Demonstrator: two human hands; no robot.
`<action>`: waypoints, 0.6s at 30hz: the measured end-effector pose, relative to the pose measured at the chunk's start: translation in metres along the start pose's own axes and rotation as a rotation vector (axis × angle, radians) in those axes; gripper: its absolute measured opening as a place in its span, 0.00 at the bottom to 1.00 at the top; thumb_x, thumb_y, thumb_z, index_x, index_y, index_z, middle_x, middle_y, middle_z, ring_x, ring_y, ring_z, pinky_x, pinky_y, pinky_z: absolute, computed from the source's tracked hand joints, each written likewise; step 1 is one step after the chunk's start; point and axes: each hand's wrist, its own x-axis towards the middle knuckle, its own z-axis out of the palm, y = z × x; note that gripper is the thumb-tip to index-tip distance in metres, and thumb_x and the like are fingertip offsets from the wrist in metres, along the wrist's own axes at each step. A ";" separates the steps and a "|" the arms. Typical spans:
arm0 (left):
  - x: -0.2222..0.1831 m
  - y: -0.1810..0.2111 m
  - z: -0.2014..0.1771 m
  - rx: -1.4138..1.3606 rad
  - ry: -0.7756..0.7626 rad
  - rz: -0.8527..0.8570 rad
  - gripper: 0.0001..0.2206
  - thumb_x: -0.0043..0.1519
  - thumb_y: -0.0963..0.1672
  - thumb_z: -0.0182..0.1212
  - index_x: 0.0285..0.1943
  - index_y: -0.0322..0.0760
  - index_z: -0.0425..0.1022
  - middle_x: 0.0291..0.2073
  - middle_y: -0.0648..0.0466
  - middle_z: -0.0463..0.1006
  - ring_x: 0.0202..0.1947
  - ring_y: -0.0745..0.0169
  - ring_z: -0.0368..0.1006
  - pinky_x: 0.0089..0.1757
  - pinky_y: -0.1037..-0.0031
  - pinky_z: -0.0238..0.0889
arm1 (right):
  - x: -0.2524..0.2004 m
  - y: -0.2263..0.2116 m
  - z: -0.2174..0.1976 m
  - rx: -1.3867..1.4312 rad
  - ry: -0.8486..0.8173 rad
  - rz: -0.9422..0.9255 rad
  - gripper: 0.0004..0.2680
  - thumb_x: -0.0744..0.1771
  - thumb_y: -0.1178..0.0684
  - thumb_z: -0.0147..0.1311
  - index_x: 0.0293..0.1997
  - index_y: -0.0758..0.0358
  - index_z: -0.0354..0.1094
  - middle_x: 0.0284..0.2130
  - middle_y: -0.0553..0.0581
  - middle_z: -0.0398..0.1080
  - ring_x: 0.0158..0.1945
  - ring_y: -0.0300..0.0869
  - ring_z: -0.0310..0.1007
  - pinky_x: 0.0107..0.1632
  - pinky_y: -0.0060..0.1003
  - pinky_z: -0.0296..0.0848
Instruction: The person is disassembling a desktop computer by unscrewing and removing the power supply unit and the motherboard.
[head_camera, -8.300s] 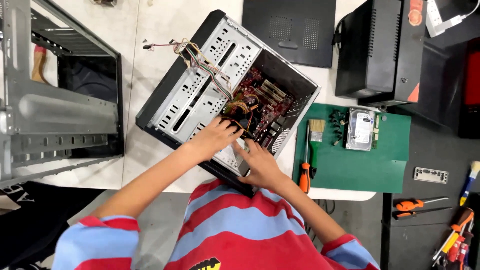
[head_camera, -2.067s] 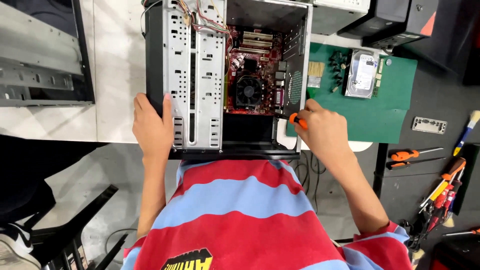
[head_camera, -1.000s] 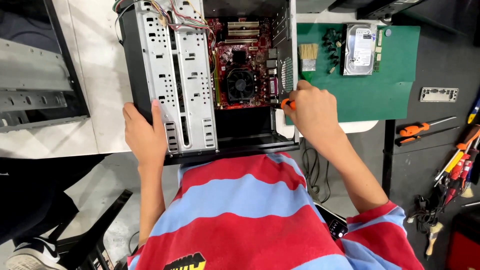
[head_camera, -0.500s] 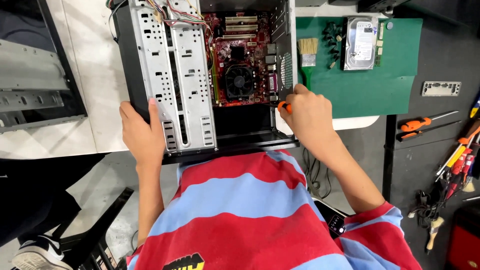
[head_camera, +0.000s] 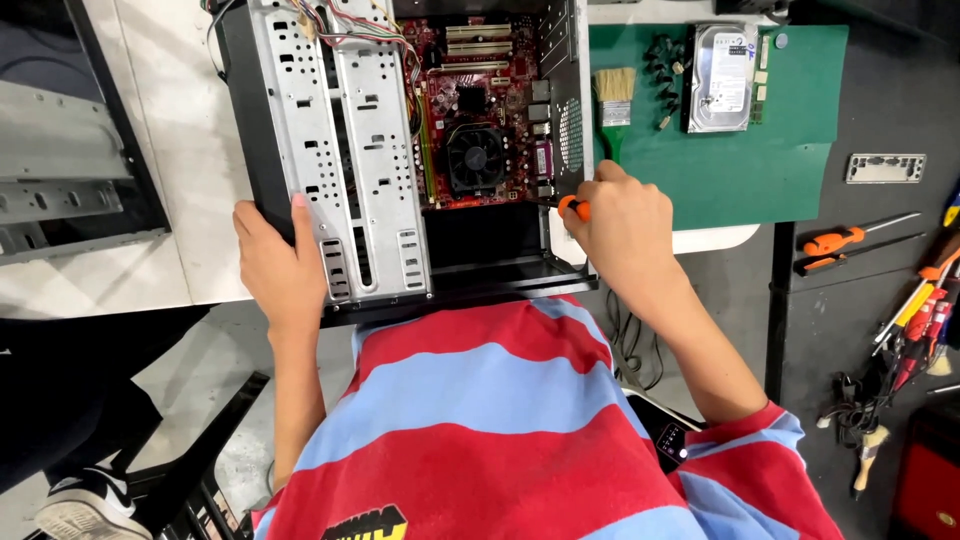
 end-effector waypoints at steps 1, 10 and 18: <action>0.000 0.000 0.000 0.000 0.001 -0.001 0.18 0.79 0.50 0.48 0.54 0.28 0.62 0.37 0.45 0.65 0.36 0.40 0.76 0.35 0.51 0.72 | -0.001 -0.001 0.000 0.000 0.000 -0.001 0.06 0.61 0.52 0.68 0.36 0.61 0.81 0.31 0.57 0.72 0.27 0.63 0.79 0.30 0.50 0.80; 0.000 0.000 0.000 0.005 -0.005 -0.008 0.17 0.79 0.50 0.48 0.54 0.28 0.62 0.37 0.46 0.65 0.35 0.40 0.76 0.35 0.50 0.72 | -0.007 -0.004 -0.004 -0.016 0.037 0.016 0.07 0.61 0.52 0.69 0.36 0.61 0.81 0.30 0.56 0.71 0.27 0.63 0.79 0.30 0.50 0.80; 0.000 0.000 -0.001 0.000 -0.003 -0.005 0.17 0.79 0.50 0.48 0.53 0.29 0.62 0.36 0.46 0.65 0.35 0.41 0.76 0.34 0.51 0.72 | -0.004 0.003 0.014 -0.036 0.039 0.053 0.07 0.61 0.50 0.69 0.34 0.59 0.81 0.28 0.55 0.71 0.25 0.62 0.78 0.27 0.52 0.78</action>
